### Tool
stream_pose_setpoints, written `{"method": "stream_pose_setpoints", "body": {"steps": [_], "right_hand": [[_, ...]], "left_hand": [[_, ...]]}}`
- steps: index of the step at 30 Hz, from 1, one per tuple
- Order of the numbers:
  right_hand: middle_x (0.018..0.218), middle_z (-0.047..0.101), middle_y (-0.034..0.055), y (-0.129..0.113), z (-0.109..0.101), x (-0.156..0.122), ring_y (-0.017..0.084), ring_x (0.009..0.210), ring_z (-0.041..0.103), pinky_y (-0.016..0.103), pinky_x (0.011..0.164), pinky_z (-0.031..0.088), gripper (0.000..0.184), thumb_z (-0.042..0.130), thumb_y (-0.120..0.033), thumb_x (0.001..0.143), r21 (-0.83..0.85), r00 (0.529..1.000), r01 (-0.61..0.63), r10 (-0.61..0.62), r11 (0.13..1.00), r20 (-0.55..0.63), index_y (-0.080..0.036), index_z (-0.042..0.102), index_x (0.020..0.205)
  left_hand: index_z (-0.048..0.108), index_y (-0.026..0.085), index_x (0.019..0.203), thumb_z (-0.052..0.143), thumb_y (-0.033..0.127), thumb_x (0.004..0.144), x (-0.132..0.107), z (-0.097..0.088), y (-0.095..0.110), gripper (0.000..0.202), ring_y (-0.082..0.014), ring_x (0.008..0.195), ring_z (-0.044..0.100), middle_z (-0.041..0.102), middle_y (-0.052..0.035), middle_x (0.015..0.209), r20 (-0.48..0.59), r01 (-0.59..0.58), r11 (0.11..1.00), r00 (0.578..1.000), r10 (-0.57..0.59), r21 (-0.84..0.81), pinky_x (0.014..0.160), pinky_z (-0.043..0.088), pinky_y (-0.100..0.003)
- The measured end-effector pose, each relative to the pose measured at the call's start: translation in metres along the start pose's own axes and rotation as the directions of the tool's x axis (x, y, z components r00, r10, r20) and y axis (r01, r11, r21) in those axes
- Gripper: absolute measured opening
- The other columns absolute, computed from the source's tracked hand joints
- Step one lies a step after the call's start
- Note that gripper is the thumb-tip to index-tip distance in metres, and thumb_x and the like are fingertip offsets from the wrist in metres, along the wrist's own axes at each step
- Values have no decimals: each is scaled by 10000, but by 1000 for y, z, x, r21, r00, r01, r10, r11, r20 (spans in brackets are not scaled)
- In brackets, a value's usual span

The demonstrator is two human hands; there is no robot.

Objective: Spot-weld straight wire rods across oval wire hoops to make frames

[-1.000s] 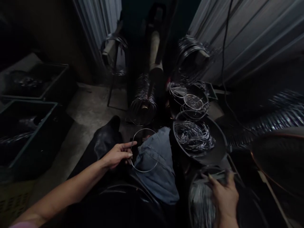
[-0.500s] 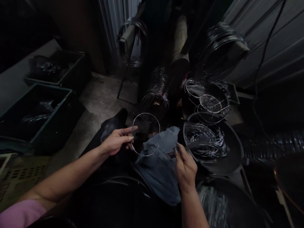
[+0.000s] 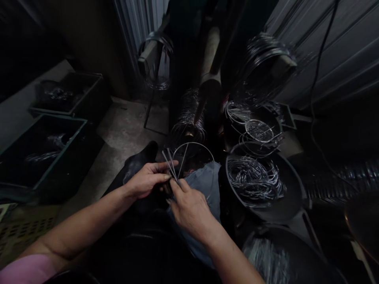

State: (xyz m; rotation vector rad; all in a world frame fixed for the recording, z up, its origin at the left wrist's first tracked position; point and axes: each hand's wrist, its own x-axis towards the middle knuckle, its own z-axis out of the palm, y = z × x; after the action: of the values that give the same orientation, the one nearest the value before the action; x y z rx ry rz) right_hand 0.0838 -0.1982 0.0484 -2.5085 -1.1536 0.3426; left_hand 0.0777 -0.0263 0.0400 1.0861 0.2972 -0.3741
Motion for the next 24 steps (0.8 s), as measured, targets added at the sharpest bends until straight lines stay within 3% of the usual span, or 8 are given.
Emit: {"method": "stream_pose_setpoints", "body": {"steps": [5,12,24], "right_hand": [[1175,477,144,1,-8,5,243,910,572,356,759,482,483,442,-188,823,21,999,-28,27,999,40,-134,358,1296],[1229,443,196,10,-18,14,284,962,559,408,779,479,485,416,-196,827,-17,998,-23,24,1000,54,-85,367,1297],[1195,462,171,18,-42,36,264,950,558,383,792,465,462,430,-184,817,-40,999,-26,28,999,43,-120,405,1274]], "left_hand": [[522,135,1197,582,121,672,5,1,6,529,-58,460,496,574,13,658,28,-3,999,1000,2,39,441,361,-182],[530,131,1185,597,132,654,17,6,14,535,-55,459,479,557,16,654,35,-3,1000,999,4,-4,440,348,-181],[535,145,1180,570,96,674,36,7,30,509,-71,448,515,560,11,633,44,-65,997,997,66,-32,433,360,-182]]}}
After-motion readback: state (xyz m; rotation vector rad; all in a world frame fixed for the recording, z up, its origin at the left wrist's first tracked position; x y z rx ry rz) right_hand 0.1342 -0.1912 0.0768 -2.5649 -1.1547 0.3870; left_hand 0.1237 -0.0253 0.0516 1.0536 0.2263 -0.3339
